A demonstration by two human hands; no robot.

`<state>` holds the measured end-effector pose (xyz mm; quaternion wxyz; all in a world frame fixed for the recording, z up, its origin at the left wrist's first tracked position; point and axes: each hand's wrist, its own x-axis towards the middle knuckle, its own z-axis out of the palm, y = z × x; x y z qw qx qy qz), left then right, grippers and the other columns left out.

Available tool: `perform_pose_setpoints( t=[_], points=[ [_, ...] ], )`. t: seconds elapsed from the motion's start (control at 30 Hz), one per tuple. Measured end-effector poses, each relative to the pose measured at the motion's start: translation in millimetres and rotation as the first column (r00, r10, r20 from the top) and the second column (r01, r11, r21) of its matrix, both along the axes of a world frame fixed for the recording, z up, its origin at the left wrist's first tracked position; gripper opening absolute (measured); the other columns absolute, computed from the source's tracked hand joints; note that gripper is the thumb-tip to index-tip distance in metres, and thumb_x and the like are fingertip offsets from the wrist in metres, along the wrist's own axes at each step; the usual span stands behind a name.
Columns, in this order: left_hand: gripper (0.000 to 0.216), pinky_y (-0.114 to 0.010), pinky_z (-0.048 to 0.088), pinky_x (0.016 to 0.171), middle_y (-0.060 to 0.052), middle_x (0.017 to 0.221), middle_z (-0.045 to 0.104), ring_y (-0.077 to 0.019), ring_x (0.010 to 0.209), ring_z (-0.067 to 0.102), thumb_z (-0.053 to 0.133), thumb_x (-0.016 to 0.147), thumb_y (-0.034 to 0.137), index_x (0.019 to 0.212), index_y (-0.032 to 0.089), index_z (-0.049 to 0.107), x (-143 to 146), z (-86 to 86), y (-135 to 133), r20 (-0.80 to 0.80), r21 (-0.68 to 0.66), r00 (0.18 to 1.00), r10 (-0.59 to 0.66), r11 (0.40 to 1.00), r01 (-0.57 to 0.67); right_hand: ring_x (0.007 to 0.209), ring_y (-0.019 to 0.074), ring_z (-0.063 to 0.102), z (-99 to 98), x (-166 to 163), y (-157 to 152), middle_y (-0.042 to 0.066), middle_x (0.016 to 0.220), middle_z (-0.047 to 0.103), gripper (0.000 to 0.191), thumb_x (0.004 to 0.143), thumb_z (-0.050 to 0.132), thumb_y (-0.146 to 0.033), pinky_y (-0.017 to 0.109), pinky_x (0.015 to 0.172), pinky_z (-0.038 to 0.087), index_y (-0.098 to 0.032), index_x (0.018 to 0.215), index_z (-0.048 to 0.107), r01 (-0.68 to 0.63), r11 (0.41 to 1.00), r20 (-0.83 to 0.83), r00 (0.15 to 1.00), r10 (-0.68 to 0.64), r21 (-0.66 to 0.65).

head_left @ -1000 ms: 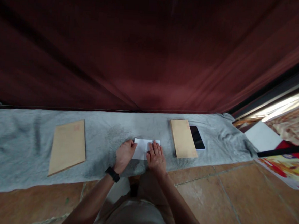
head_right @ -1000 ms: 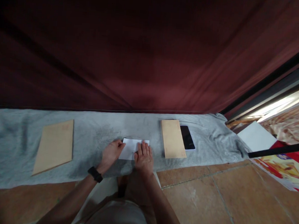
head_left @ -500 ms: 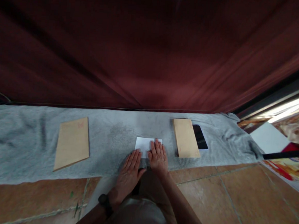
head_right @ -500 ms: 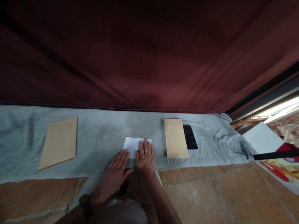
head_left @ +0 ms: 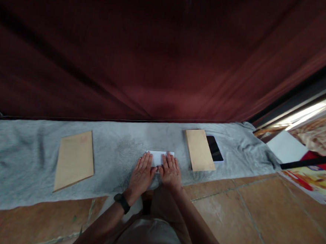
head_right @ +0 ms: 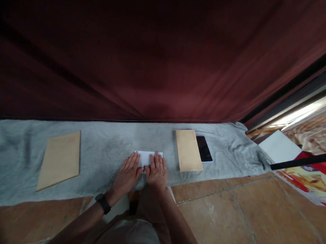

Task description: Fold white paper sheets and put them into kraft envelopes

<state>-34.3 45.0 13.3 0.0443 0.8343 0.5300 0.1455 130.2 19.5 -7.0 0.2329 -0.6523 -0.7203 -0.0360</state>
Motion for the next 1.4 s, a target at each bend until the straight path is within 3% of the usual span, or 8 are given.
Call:
perform_pose_setpoints(
  t=[0.3,0.57,0.8,0.93,1.07,1.2,1.3,1.4],
  points=[
    [0.066,-0.049,0.027,0.123,-0.021,0.160,0.035,-0.0311,0.151,0.032,0.032,0.102,0.043,0.152,0.001,0.039,0,-1.4,-3,-0.036,0.020,0.999,0.040,0.999,-0.040,0.140,0.0310,0.045,8.1,27,-1,0.022,0.151,0.049,0.054,0.104,0.042,-0.032,0.048,0.113,0.037,-0.006,0.151,0.041,0.089,0.995,-0.075,0.993,-0.091,-0.035],
    [0.069,-0.050,0.029,0.122,-0.022,0.161,0.034,-0.0332,0.151,0.032,0.032,0.102,0.047,0.151,0.000,0.041,2,-2.4,-2,-0.043,0.034,0.998,0.042,0.999,-0.041,0.103,0.0259,0.064,32.3,32,24,0.015,0.109,0.068,0.035,0.096,0.050,-0.024,0.035,0.092,0.049,-0.014,0.128,0.061,0.251,0.915,-0.219,0.919,-0.327,-0.316],
    [0.067,-0.051,0.029,0.122,-0.021,0.160,0.036,-0.0328,0.150,0.034,0.035,0.102,0.047,0.152,0.003,0.040,3,-3.8,-4,0.012,0.021,0.999,0.049,0.999,-0.049,0.071,0.0181,0.063,29.4,44,34,0.004,0.077,0.068,0.018,0.092,0.053,-0.031,0.026,0.064,0.044,-0.020,0.088,0.067,0.164,0.904,-0.383,0.865,-0.324,-0.394],
    [0.063,-0.052,0.028,0.122,-0.018,0.160,0.039,-0.0313,0.150,0.035,0.038,0.101,0.047,0.153,0.010,0.041,-7,-0.9,-4,0.063,-0.001,0.997,0.050,0.999,-0.050,0.064,0.0153,0.056,27.1,44,31,0.001,0.069,0.062,0.020,0.090,0.054,-0.035,0.025,0.060,0.040,-0.021,0.077,0.062,0.075,0.930,-0.441,0.864,-0.240,-0.360],
    [0.064,-0.057,0.020,0.122,-0.021,0.161,0.035,-0.0344,0.153,0.027,0.041,0.100,0.047,0.154,0.012,0.040,-71,18.9,11,0.124,0.082,0.939,0.319,0.940,-0.330,0.059,0.0156,0.050,22.8,45,24,-0.001,0.062,0.055,0.028,0.091,0.048,-0.044,0.028,0.059,0.037,-0.021,0.077,0.058,0.087,0.948,-0.561,0.788,-0.253,-0.305],
    [0.076,-0.060,0.030,0.114,-0.032,0.160,0.028,-0.0453,0.148,0.029,0.049,0.096,0.048,0.153,0.000,0.033,-184,45.1,30,0.132,0.098,0.675,0.726,0.668,-0.737,0.058,0.0160,0.047,20.2,49,22,-0.002,0.061,0.053,0.034,0.089,0.047,-0.051,0.029,0.059,0.035,-0.022,0.077,0.058,0.143,0.936,-0.597,0.737,-0.318,-0.323],
    [0.088,-0.055,0.045,0.098,-0.034,0.139,0.052,-0.0474,0.125,0.053,0.062,0.086,0.052,0.146,-0.007,0.035,-250,53.5,36,-0.040,-0.105,0.520,0.853,0.514,-0.851,0.057,0.0160,0.047,20.4,49,23,-0.003,0.060,0.052,0.036,0.088,0.048,-0.054,0.028,0.058,0.033,-0.022,0.077,0.059,0.150,0.929,-0.600,0.726,-0.336,-0.339],
    [0.087,-0.048,0.048,0.092,-0.030,0.130,0.059,-0.0438,0.119,0.058,0.065,0.082,0.052,0.145,-0.001,0.040,-270,53.0,36,-0.144,-0.149,0.525,0.839,0.506,-0.849,0.057,0.0162,0.049,20.2,48,24,-0.002,0.061,0.054,0.036,0.088,0.049,-0.054,0.028,0.057,0.035,-0.021,0.079,0.061,0.158,0.928,-0.603,0.721,-0.341,-0.337]
  ],
)
